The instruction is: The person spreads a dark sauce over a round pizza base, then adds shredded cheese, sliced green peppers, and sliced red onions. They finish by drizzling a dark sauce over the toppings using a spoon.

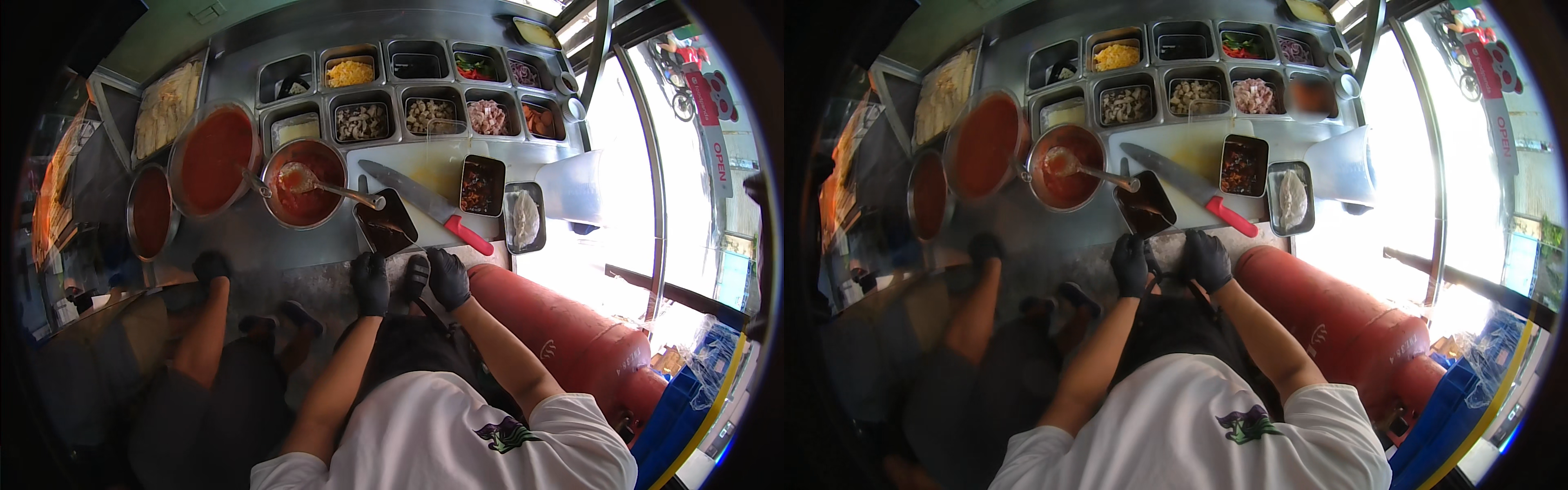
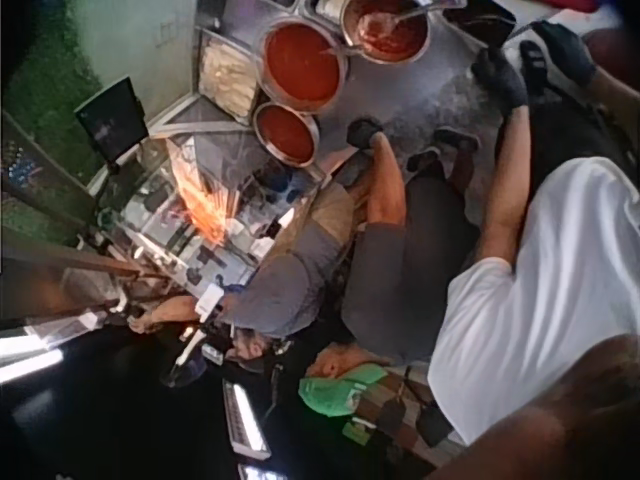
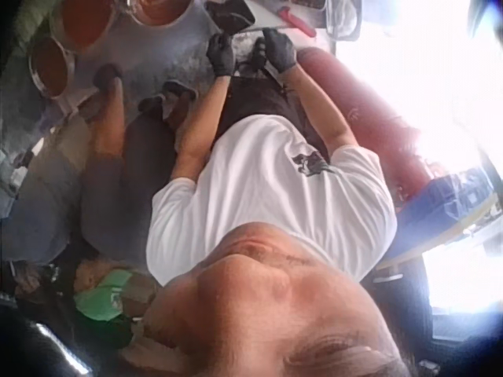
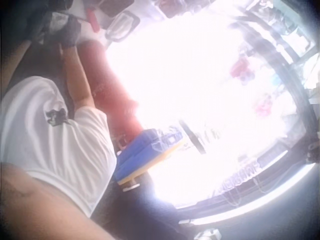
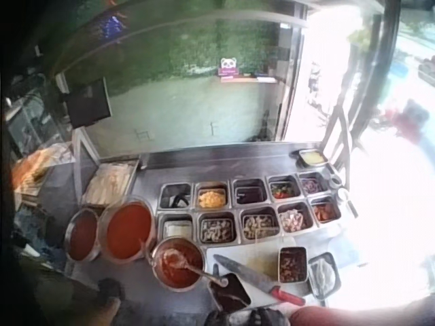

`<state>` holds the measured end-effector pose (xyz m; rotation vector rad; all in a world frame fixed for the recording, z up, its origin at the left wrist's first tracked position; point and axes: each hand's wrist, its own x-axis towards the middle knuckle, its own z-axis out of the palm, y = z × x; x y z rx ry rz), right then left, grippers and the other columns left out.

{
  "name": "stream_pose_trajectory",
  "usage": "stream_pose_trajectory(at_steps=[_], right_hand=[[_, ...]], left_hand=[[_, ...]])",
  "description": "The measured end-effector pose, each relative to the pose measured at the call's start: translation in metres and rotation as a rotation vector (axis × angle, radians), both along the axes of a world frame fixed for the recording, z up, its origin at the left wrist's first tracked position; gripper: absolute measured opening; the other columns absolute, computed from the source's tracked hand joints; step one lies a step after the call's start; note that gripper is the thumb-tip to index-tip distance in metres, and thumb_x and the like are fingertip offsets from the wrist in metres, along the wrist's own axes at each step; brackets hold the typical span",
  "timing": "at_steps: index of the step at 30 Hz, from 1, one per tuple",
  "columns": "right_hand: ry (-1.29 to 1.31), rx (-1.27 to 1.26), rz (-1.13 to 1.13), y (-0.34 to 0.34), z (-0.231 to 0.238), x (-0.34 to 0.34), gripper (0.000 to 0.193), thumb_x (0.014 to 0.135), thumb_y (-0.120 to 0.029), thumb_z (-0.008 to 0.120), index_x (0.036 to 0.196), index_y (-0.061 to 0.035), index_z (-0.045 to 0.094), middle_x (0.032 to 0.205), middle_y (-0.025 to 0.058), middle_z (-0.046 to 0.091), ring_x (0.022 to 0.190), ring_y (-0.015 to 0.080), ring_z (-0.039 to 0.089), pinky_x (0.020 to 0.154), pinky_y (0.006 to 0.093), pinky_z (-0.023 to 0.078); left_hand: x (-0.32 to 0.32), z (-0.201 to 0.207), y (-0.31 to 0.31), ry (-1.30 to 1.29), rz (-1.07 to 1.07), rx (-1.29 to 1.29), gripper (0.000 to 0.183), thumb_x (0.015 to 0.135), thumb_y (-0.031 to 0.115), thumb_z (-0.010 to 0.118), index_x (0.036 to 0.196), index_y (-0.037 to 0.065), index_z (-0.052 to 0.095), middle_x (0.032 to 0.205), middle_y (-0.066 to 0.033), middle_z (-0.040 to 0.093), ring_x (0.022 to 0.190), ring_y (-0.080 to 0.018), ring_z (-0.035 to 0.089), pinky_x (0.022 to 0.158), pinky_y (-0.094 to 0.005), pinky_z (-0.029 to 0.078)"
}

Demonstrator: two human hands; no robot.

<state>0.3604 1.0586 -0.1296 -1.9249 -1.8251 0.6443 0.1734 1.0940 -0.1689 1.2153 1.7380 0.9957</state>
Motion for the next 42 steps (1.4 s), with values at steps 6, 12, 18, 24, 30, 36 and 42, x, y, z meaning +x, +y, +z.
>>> stream_pose_trajectory(at_steps=[6, 12, 18, 24, 30, 36, 42], right_hand=[[0.031, 0.041, 0.037, 0.006, -0.014, 0.017, 0.036, 0.087, 0.0, 0.056, 0.122, -0.006, 0.064, 0.103, 0.0188, 0.071, 0.093, 0.0425, 0.068, 0.079, 0.0525, 0.054], [0.37, -0.004, -0.117, 0.003, -0.015, 0.014, 0.016, 0.103, -0.012, 0.057, 0.114, -0.0058, 0.067, 0.092, 0.016, 0.069, 0.082, 0.0359, 0.069, 0.069, 0.04, 0.054], [1.035, -0.283, -0.224, 0.008, 0.001, 0.026, 0.019, 0.106, -0.016, 0.057, 0.116, -0.0042, 0.069, 0.082, -0.0046, 0.054, 0.073, 0.0031, 0.049, 0.064, 0.0213, 0.042], [1.094, -0.271, -0.426, 0.011, 0.045, 0.103, 0.02, 0.104, -0.015, 0.057, 0.117, -0.0045, 0.069, 0.075, -0.0044, 0.054, 0.065, 0.0035, 0.048, 0.057, 0.0225, 0.037], [-0.192, 0.17, -0.249, 0.05, 0.058, 0.175, 0.037, 0.096, -0.004, 0.053, 0.13, -0.008, 0.068, 0.098, 0.0176, 0.072, 0.084, 0.036, 0.07, 0.074, 0.0454, 0.056], [-0.391, 0.069, -0.128, 0.069, 0.054, 0.181, 0.046, 0.094, -0.003, 0.053, 0.135, -0.0156, 0.067, 0.099, 0.018, 0.068, 0.088, 0.0378, 0.07, 0.076, 0.0474, 0.058], [-0.364, -0.136, -0.098, 0.036, 0.081, 0.168, 0.043, 0.093, -0.005, 0.055, 0.131, -0.0188, 0.071, 0.087, 0.0121, 0.062, 0.082, 0.0336, 0.069, 0.072, 0.0459, 0.057]], left_hand=[[0.01, -0.003, 0.012, 0.038, -0.025, 0.031, 0.02, 0.099, 0.02, 0.068, 0.096, 0.0, 0.068, 0.088, -0.0206, 0.069, 0.081, -0.0378, 0.067, 0.077, -0.045, 0.051], [0.011, -0.002, 0.009, 0.01, -0.012, -0.096, 0.03, 0.102, 0.03, 0.068, 0.099, 0.0, 0.07, 0.091, -0.0186, 0.074, 0.082, -0.0302, 0.072, 0.075, -0.0403, 0.053], [0.033, -0.013, -0.02, -0.075, 0.001, -0.127, 0.027, 0.106, 0.026, 0.063, 0.101, 0.0, 0.069, 0.093, -0.0114, 0.073, 0.078, -0.0226, 0.069, 0.072, -0.0348, 0.052], [0.109, 0.021, -0.031, -0.4, -0.146, -0.147, 0.034, 0.105, 0.023, 0.063, 0.134, 0.004, 0.065, 0.099, -0.0106, 0.074, 0.084, -0.0151, 0.072, 0.074, -0.0302, 0.055], [0.17, 0.05, 0.037, -0.411, -0.155, -0.167, 0.037, 0.106, 0.02, 0.063, 0.138, 0.001, 0.064, 0.09, -0.0076, 0.073, 0.075, -0.0122, 0.07, 0.067, -0.0275, 0.057], [0.187, 0.031, 0.061, -0.541, -0.145, -0.261, 0.038, 0.108, 0.021, 0.06, 0.139, 0.0, 0.063, 0.089, -0.0087, 0.075, 0.072, -0.0146, 0.072, 0.064, -0.0287, 0.058], [0.19, 0.023, 0.062, -0.568, -0.099, -0.358, 0.034, 0.109, 0.021, 0.058, 0.129, -0.006, 0.065, 0.094, -0.0133, 0.076, 0.074, -0.0201, 0.077, 0.064, -0.0298, 0.06]])
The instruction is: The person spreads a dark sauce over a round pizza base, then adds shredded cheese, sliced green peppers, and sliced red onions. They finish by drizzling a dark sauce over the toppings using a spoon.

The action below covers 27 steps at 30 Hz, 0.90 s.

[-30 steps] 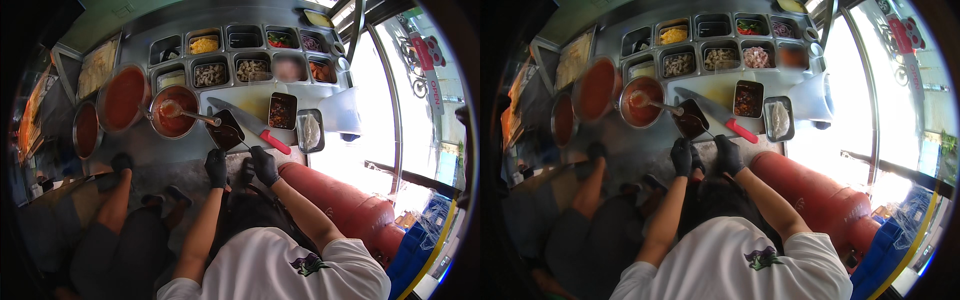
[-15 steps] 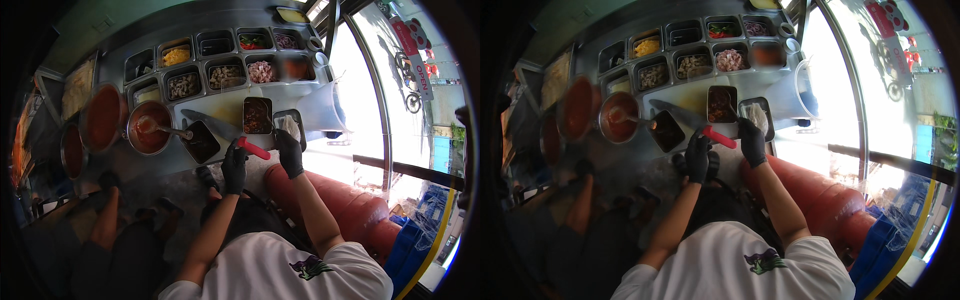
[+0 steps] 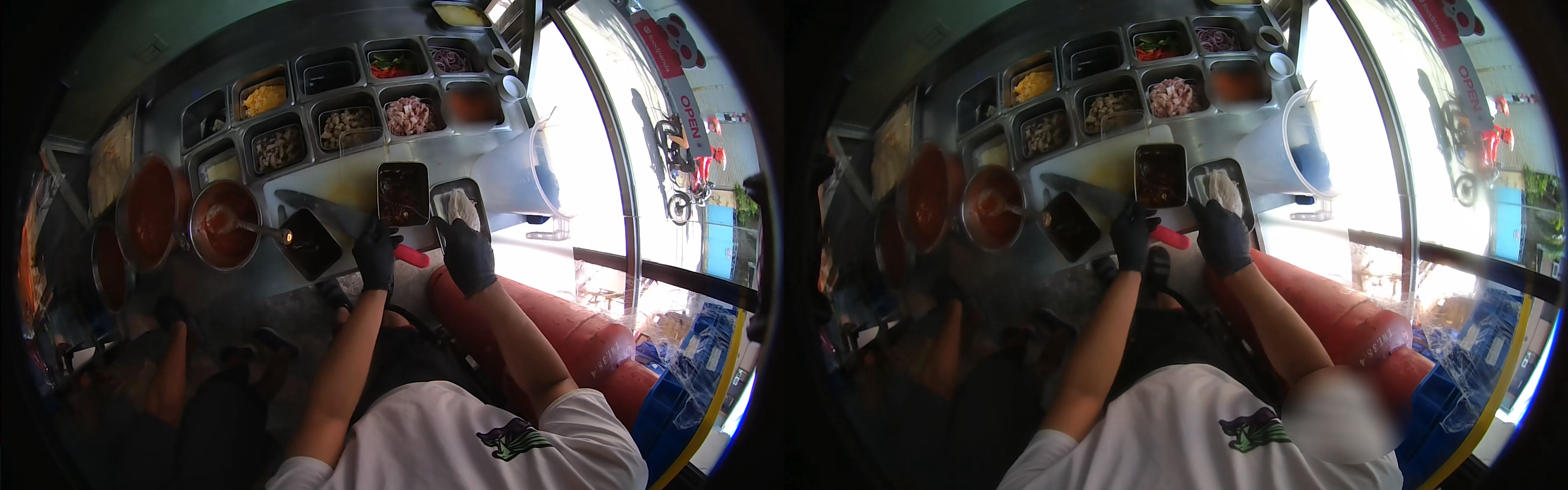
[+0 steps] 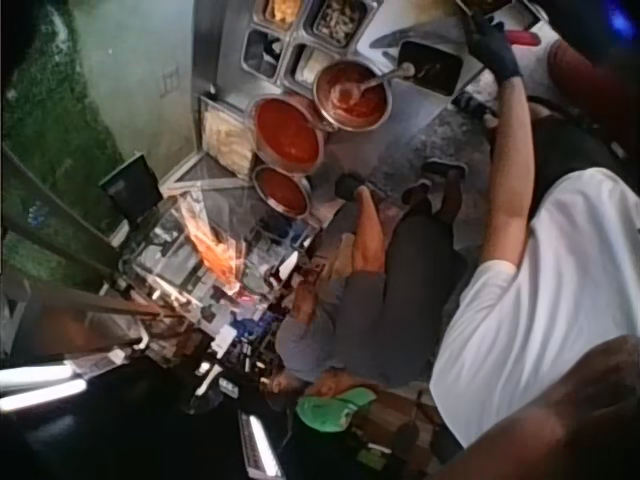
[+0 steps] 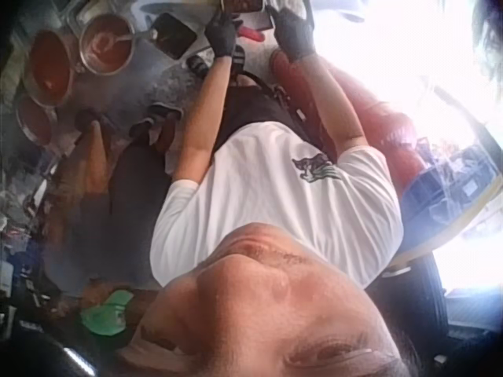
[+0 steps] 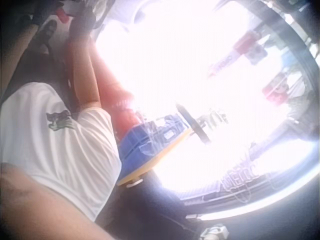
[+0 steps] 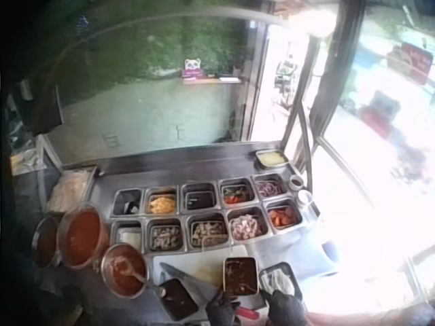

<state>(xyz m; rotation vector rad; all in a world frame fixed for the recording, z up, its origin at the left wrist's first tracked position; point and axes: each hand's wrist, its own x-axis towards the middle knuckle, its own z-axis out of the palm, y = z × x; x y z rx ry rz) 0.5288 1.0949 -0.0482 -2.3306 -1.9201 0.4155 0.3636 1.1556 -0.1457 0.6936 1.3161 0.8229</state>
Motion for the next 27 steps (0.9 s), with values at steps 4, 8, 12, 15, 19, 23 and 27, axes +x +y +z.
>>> stream_pose_trajectory(at_steps=[4, 8, 12, 15, 19, 23, 27], right_hand=[[-0.025, 0.119, -0.024, -0.009, 0.021, 0.007, 0.043, 0.092, -0.004, 0.055, 0.13, -0.0183, 0.071, 0.088, 0.0123, 0.062, 0.081, 0.0341, 0.069, 0.071, 0.0464, 0.057], [-0.046, 0.223, -0.022, 0.019, 0.007, 0.015, 0.037, 0.094, -0.01, 0.059, 0.127, -0.016, 0.071, 0.09, 0.0153, 0.062, 0.08, 0.0364, 0.068, 0.069, 0.0491, 0.055], [-0.036, -0.061, -0.118, 0.02, -0.007, 0.006, 0.047, 0.09, -0.001, 0.055, 0.132, -0.0161, 0.07, 0.089, 0.0142, 0.062, 0.081, 0.0362, 0.068, 0.073, 0.0476, 0.056], [-0.01, 0.068, -0.018, -0.007, 0.01, -0.005, 0.05, 0.089, -0.002, 0.056, 0.134, -0.0181, 0.068, 0.089, 0.0134, 0.061, 0.079, 0.0362, 0.068, 0.072, 0.0479, 0.057], [-0.06, 0.089, -0.06, -0.005, 0.036, -0.004, 0.051, 0.088, -0.003, 0.057, 0.135, -0.0195, 0.068, 0.092, 0.0139, 0.062, 0.077, 0.0369, 0.068, 0.07, 0.0485, 0.058], [-0.134, 0.126, 0.04, 0.031, 0.04, 0.002, 0.046, 0.088, -0.003, 0.056, 0.131, -0.0155, 0.067, 0.098, 0.0169, 0.064, 0.078, 0.0386, 0.069, 0.067, 0.0496, 0.057], [-0.195, 0.11, 0.112, 0.043, 0.036, -0.005, 0.039, 0.091, -0.006, 0.054, 0.127, -0.0116, 0.067, 0.098, 0.0172, 0.064, 0.081, 0.0375, 0.069, 0.069, 0.0492, 0.057]], left_hand=[[0.0, -0.002, -0.001, -0.054, 0.031, 0.023, 0.033, 0.108, 0.019, 0.059, 0.124, -0.009, 0.066, 0.093, -0.0145, 0.076, 0.077, -0.0217, 0.078, 0.063, -0.0298, 0.061], [0.002, -0.005, -0.003, -0.084, 0.057, -0.016, 0.033, 0.109, 0.02, 0.058, 0.122, -0.01, 0.066, 0.093, -0.0147, 0.076, 0.077, -0.0221, 0.078, 0.064, -0.029, 0.061], [0.006, -0.007, -0.006, -0.101, 0.091, 0.025, 0.034, 0.109, 0.02, 0.058, 0.122, -0.01, 0.065, 0.093, -0.0144, 0.076, 0.078, -0.0223, 0.078, 0.066, -0.0297, 0.062], [0.01, -0.01, -0.009, -0.097, 0.126, 0.028, 0.034, 0.109, 0.021, 0.058, 0.122, -0.01, 0.066, 0.093, -0.0141, 0.076, 0.078, -0.0224, 0.078, 0.067, -0.0305, 0.063], [0.012, -0.016, -0.011, -0.125, 0.106, 0.002, 0.034, 0.109, 0.02, 0.059, 0.124, -0.009, 0.066, 0.094, -0.0143, 0.076, 0.078, -0.0216, 0.076, 0.07, -0.0313, 0.063], [0.016, -0.019, -0.016, -0.16, 0.134, -0.045, 0.032, 0.108, 0.02, 0.06, 0.119, -0.008, 0.068, 0.095, -0.0144, 0.076, 0.077, -0.0209, 0.075, 0.071, -0.0315, 0.062], [0.022, -0.021, -0.02, -0.057, 0.119, 0.104, 0.038, 0.109, 0.026, 0.056, 0.116, -0.008, 0.07, 0.089, -0.0138, 0.08, 0.076, -0.0195, 0.078, 0.07, -0.0317, 0.063]])
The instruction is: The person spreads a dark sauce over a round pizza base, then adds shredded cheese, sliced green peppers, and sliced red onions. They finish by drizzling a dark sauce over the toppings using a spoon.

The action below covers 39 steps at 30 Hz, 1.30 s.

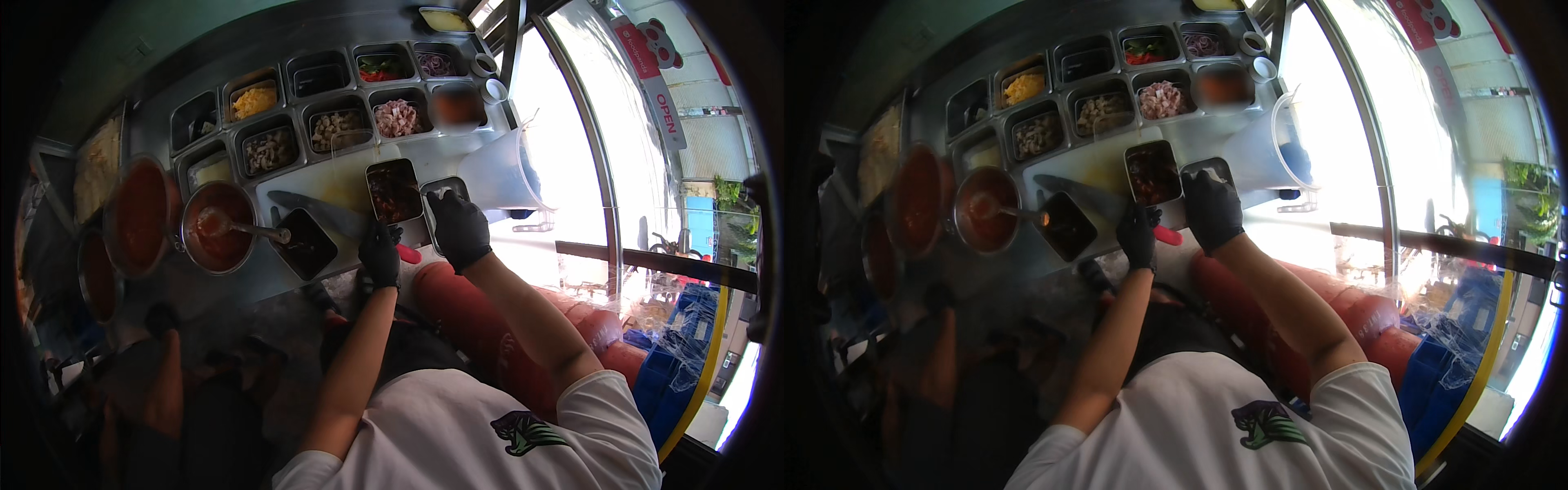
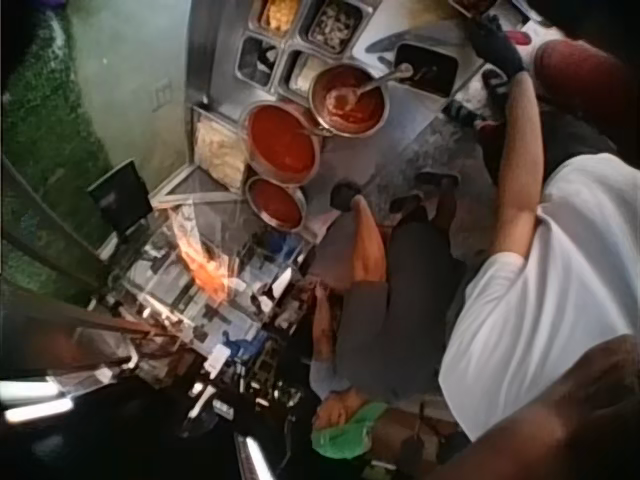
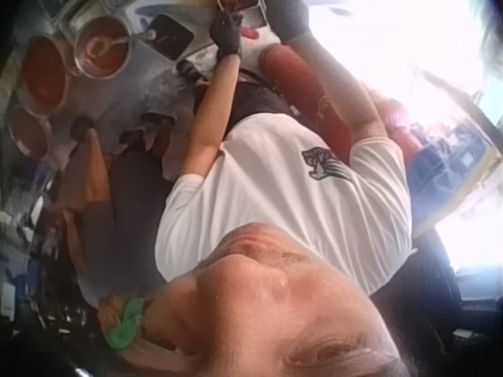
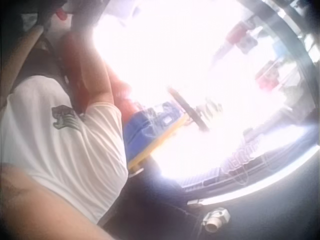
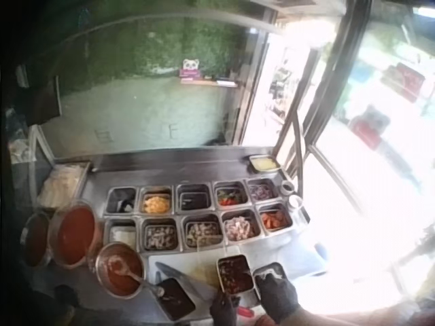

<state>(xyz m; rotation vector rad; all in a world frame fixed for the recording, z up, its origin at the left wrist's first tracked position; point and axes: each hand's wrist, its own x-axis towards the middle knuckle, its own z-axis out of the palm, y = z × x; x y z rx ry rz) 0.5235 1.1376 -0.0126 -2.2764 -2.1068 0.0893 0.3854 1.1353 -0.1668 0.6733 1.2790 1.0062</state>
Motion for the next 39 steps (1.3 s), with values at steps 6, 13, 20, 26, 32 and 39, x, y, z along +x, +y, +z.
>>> stream_pose_trajectory(at_steps=[6, 13, 20, 26, 32, 39], right_hand=[[0.075, -0.087, -0.046, -0.026, 0.014, -0.023, 0.042, 0.094, -0.007, 0.053, 0.132, -0.0149, 0.068, 0.096, 0.0174, 0.066, 0.081, 0.0387, 0.07, 0.07, 0.0501, 0.058], [0.158, 0.014, -0.129, 0.005, -0.008, 0.002, 0.044, 0.093, -0.006, 0.054, 0.132, -0.0192, 0.071, 0.101, 0.0178, 0.068, 0.08, 0.0401, 0.071, 0.072, 0.0507, 0.058], [0.177, -0.026, -0.017, -0.018, -0.036, 0.012, 0.045, 0.092, -0.004, 0.054, 0.129, -0.0215, 0.073, 0.096, 0.0152, 0.067, 0.079, 0.0382, 0.07, 0.07, 0.0482, 0.058], [0.232, 0.032, -0.056, -0.033, -0.025, 0.038, 0.043, 0.091, -0.003, 0.057, 0.124, -0.0236, 0.076, 0.091, 0.0125, 0.063, 0.08, 0.0347, 0.068, 0.071, 0.0465, 0.056], [0.264, 0.048, 0.031, -0.019, -0.05, 0.047, 0.044, 0.088, -0.004, 0.059, 0.126, -0.0196, 0.075, 0.091, 0.0127, 0.066, 0.076, 0.0351, 0.069, 0.068, 0.0462, 0.057], [0.277, -0.019, -0.008, -0.035, -0.048, 0.045, 0.036, 0.088, -0.005, 0.06, 0.119, -0.0166, 0.076, 0.091, 0.0131, 0.066, 0.078, 0.036, 0.069, 0.068, 0.0462, 0.057]], left_hand=[[0.004, -0.006, 0.001, -0.042, 0.009, -0.025, 0.037, 0.11, 0.026, 0.056, 0.118, -0.007, 0.071, 0.09, -0.0132, 0.079, 0.077, -0.0191, 0.078, 0.07, -0.0314, 0.063], [0.001, 0.0, 0.001, -0.139, 0.027, -0.05, 0.035, 0.109, 0.026, 0.058, 0.119, -0.006, 0.071, 0.09, -0.0123, 0.079, 0.078, -0.0197, 0.078, 0.07, -0.0311, 0.063], [-0.004, -0.003, 0.0, 0.007, -0.009, 0.028, 0.036, 0.109, 0.026, 0.06, 0.112, -0.007, 0.072, 0.09, -0.0126, 0.079, 0.076, -0.019, 0.077, 0.071, -0.0312, 0.063], [-0.011, -0.018, 0.0, -0.077, -0.093, -0.034, 0.038, 0.109, 0.029, 0.06, 0.128, -0.004, 0.066, 0.101, -0.0143, 0.077, 0.082, -0.0202, 0.076, 0.072, -0.0321, 0.062], [-0.01, -0.008, 0.002, -0.266, 0.01, -0.08, 0.036, 0.109, 0.025, 0.06, 0.13, -0.004, 0.064, 0.101, -0.0149, 0.076, 0.081, -0.0228, 0.076, 0.072, -0.0325, 0.062], [-0.009, -0.004, 0.003, -0.309, 0.068, -0.101, 0.032, 0.108, 0.02, 0.062, 0.129, -0.004, 0.064, 0.097, -0.0136, 0.076, 0.078, -0.0217, 0.075, 0.068, -0.032, 0.063]])
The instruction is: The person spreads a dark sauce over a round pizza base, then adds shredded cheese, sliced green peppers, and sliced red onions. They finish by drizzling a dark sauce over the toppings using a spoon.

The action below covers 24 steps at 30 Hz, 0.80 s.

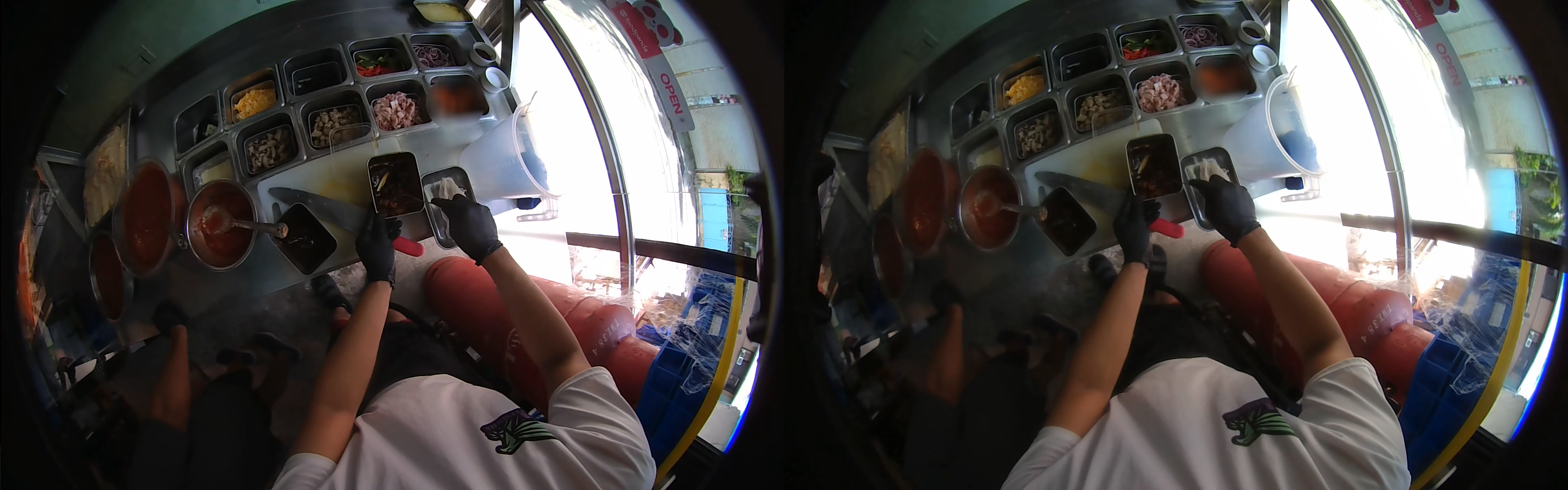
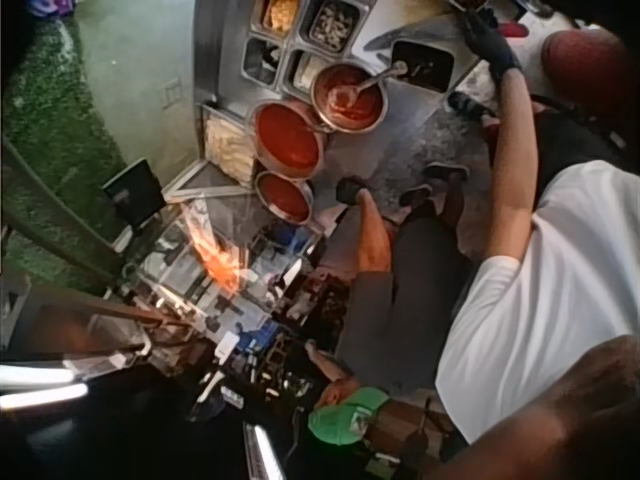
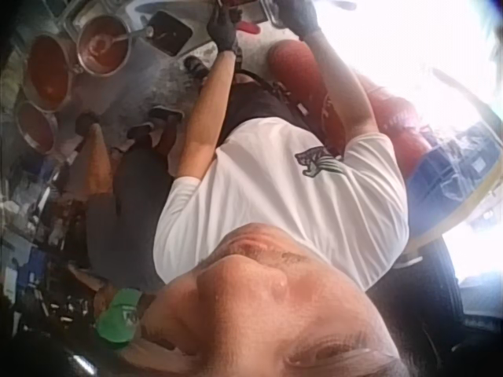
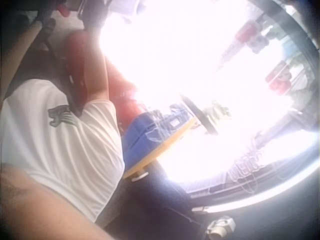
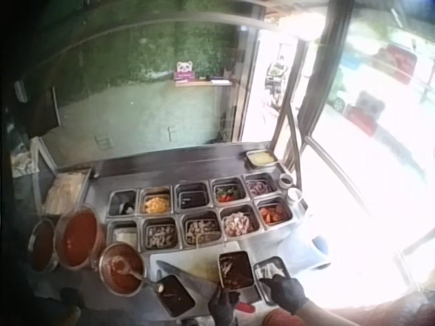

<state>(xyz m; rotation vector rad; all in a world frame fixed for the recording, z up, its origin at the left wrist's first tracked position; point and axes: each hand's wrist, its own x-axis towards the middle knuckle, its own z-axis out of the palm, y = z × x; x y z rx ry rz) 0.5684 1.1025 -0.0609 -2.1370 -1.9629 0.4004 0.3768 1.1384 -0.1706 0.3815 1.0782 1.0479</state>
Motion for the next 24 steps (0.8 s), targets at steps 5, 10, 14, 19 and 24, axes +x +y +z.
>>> stream_pose_trajectory(at_steps=[5, 10, 14, 19, 24], right_hand=[[-0.013, 0.006, -0.002, 0.003, 0.001, 0.001, 0.031, 0.088, -0.006, 0.061, 0.113, -0.0148, 0.077, 0.093, 0.0133, 0.066, 0.076, 0.0366, 0.069, 0.068, 0.0469, 0.058], [0.049, 0.012, 0.014, 0.003, -0.002, -0.003, 0.031, 0.089, -0.005, 0.06, 0.112, -0.0153, 0.077, 0.093, 0.0136, 0.066, 0.076, 0.0372, 0.069, 0.067, 0.0477, 0.057], [0.042, 0.048, 0.024, 0.0, 0.002, -0.007, 0.035, 0.089, -0.005, 0.06, 0.116, -0.0168, 0.077, 0.092, 0.014, 0.065, 0.077, 0.0369, 0.069, 0.067, 0.0475, 0.057], [-0.038, 0.081, -0.032, 0.0, 0.005, -0.007, 0.039, 0.089, -0.005, 0.059, 0.121, -0.0182, 0.076, 0.094, 0.0136, 0.063, 0.076, 0.0362, 0.069, 0.066, 0.0465, 0.057], [-0.092, 0.171, -0.044, 0.004, 0.0, -0.009, 0.042, 0.09, -0.008, 0.058, 0.128, -0.0194, 0.073, 0.099, 0.0139, 0.063, 0.077, 0.0373, 0.068, 0.067, 0.0484, 0.056]], left_hand=[[0.002, -0.006, -0.002, 0.01, 0.014, -0.003, 0.029, 0.107, 0.019, 0.062, 0.124, -0.004, 0.066, 0.095, -0.0137, 0.076, 0.077, -0.0213, 0.075, 0.068, -0.0319, 0.063], [0.004, -0.01, -0.002, -0.014, 0.045, 0.019, 0.026, 0.108, 0.018, 0.062, 0.12, -0.004, 0.067, 0.094, -0.0146, 0.076, 0.076, -0.0213, 0.075, 0.067, -0.0321, 0.062], [0.003, -0.014, -0.002, -0.018, 0.018, -0.005, 0.026, 0.108, 0.019, 0.061, 0.118, -0.004, 0.067, 0.094, -0.0154, 0.076, 0.076, -0.021, 0.075, 0.067, -0.0321, 0.062], [0.001, -0.014, -0.002, 0.023, -0.014, 0.037, 0.039, 0.11, 0.02, 0.058, 0.139, -0.005, 0.061, 0.092, -0.013, 0.076, 0.077, -0.0181, 0.074, 0.07, -0.0316, 0.064], [0.005, -0.009, -0.004, 0.062, -0.001, 0.016, 0.04, 0.11, 0.02, 0.057, 0.141, -0.005, 0.059, 0.092, -0.0136, 0.076, 0.076, -0.0178, 0.074, 0.071, -0.0316, 0.064]])
